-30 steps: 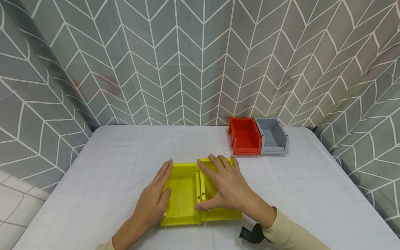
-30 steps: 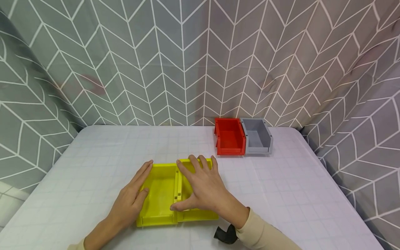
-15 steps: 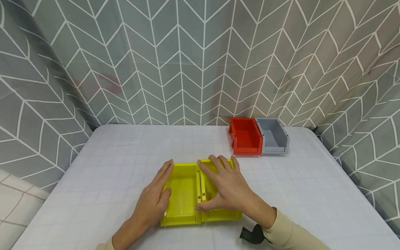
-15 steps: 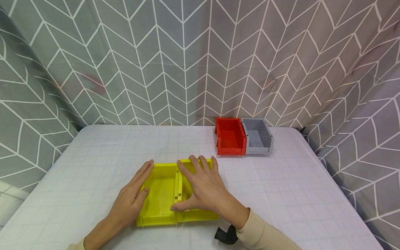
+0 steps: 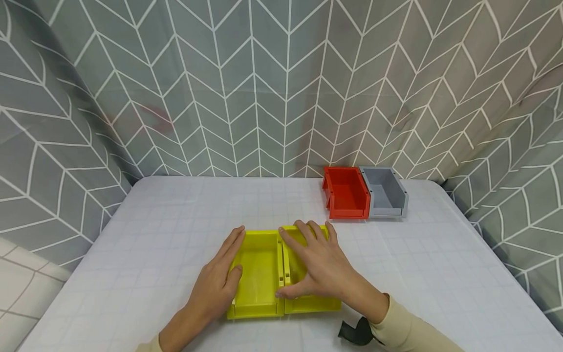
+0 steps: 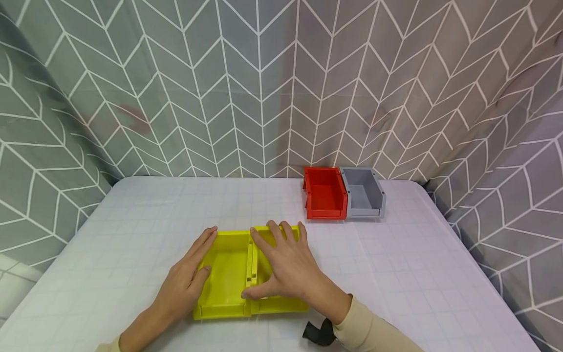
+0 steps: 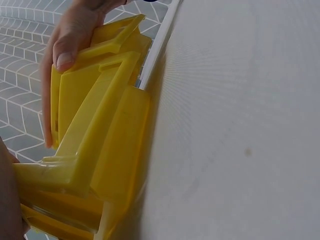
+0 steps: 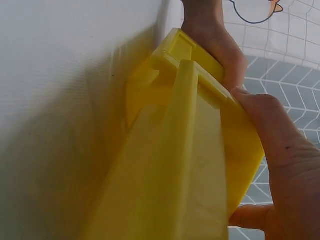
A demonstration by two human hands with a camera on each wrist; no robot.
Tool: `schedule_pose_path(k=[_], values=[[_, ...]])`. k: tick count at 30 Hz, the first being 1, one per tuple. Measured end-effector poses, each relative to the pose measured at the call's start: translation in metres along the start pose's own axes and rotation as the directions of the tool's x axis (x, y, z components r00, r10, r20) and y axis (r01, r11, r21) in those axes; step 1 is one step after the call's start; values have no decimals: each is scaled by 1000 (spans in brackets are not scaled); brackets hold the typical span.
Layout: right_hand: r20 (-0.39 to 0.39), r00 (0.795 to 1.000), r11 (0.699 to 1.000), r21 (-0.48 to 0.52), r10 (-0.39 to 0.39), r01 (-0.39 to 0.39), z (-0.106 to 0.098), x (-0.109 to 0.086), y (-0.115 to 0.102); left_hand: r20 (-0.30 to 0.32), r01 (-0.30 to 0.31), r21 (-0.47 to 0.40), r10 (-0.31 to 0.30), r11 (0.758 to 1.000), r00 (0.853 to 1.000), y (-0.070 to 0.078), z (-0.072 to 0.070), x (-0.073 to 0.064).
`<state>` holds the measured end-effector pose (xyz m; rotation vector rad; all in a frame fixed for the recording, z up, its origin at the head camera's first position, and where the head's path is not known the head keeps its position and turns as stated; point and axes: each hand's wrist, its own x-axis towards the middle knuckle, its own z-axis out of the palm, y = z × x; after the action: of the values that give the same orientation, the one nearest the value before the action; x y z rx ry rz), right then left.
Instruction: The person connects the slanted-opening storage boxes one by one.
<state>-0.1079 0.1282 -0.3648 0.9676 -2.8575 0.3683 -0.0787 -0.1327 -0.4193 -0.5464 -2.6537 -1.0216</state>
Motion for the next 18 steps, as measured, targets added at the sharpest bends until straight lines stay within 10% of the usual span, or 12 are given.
schedule_pose_path(k=[18], values=[[12, 1000, 1000, -6, -11, 11, 6, -1, 2, 0, 3, 6, -3, 1000, 1000, 0, 0, 1]])
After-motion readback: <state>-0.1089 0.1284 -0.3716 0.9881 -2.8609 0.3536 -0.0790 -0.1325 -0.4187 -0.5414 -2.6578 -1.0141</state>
